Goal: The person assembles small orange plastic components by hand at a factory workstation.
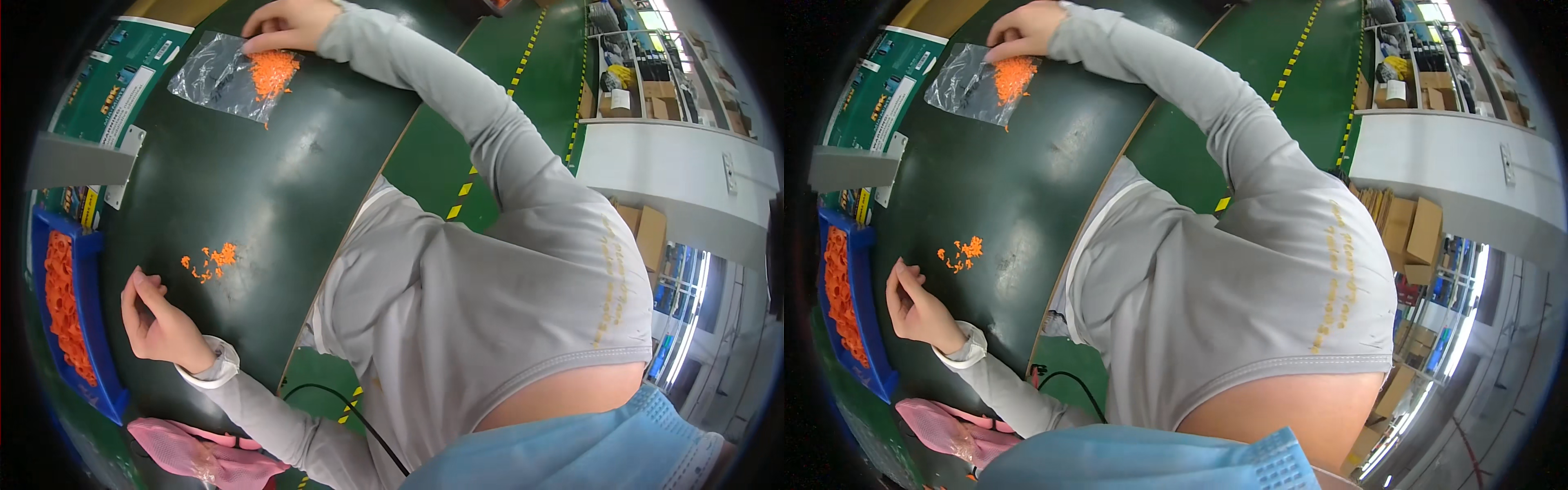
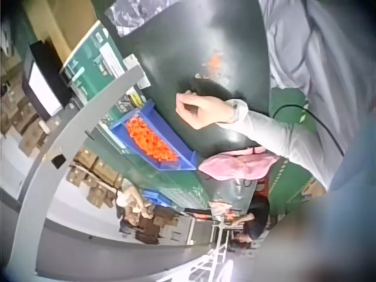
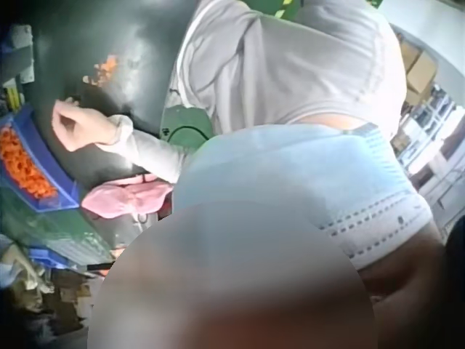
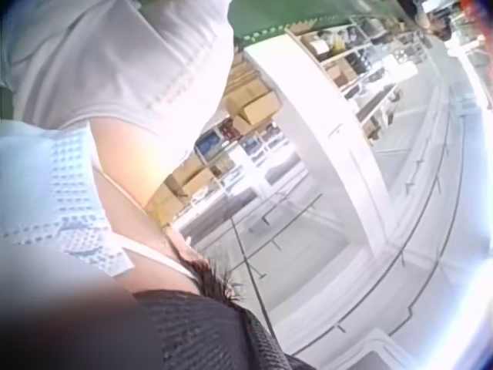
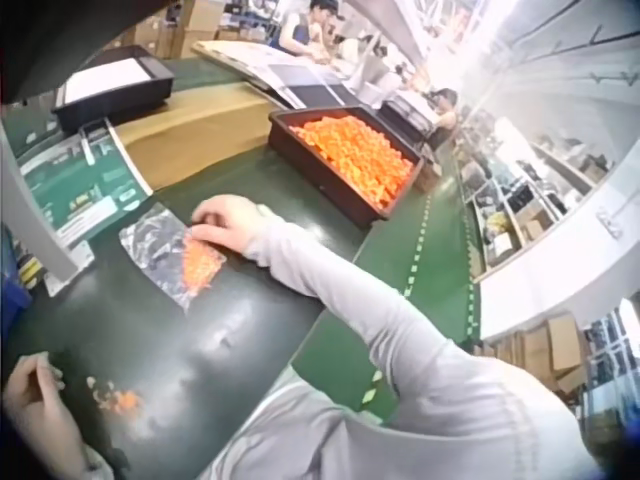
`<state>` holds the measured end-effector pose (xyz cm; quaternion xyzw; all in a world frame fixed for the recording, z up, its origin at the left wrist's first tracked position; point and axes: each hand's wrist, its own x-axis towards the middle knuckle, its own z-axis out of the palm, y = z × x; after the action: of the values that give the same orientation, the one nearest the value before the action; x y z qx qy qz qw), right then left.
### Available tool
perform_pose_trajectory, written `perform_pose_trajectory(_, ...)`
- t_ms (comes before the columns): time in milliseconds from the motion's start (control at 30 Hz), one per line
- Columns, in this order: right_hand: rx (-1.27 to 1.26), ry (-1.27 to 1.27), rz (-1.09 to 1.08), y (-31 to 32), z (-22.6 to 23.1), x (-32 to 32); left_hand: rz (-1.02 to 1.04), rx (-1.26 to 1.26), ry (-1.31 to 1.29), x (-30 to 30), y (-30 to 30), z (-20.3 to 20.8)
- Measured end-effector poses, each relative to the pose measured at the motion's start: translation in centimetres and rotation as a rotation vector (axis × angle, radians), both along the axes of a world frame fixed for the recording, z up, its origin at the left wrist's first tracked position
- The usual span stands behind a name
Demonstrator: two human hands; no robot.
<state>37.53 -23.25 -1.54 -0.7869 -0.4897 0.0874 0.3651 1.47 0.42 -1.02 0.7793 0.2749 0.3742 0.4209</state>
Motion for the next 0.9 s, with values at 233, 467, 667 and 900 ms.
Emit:
perform_pose_trajectory(233,-0.081,-0.187,-0.157,3.8,1.4,-3.9,-0.001,-0.039,0.036,0.2,-0.2,0.2)
perform_pose_trajectory(467,-0.158,0.611,-0.211,3.3,5.5,-6.9,-0.014,-0.067,0.036,0.1,-0.3,0.3)
perform_pose_trajectory(667,-0.01,0.659,0.131,1.4,3.1,-9.1,-0.06,-0.075,0.038,0.2,-0.4,0.3)
perform_pose_trajectory(900,0.009,-0.283,-0.189,-3.6,-0.1,-7.0,-0.076,-0.104,0.034,0.3,-0.5,0.2)
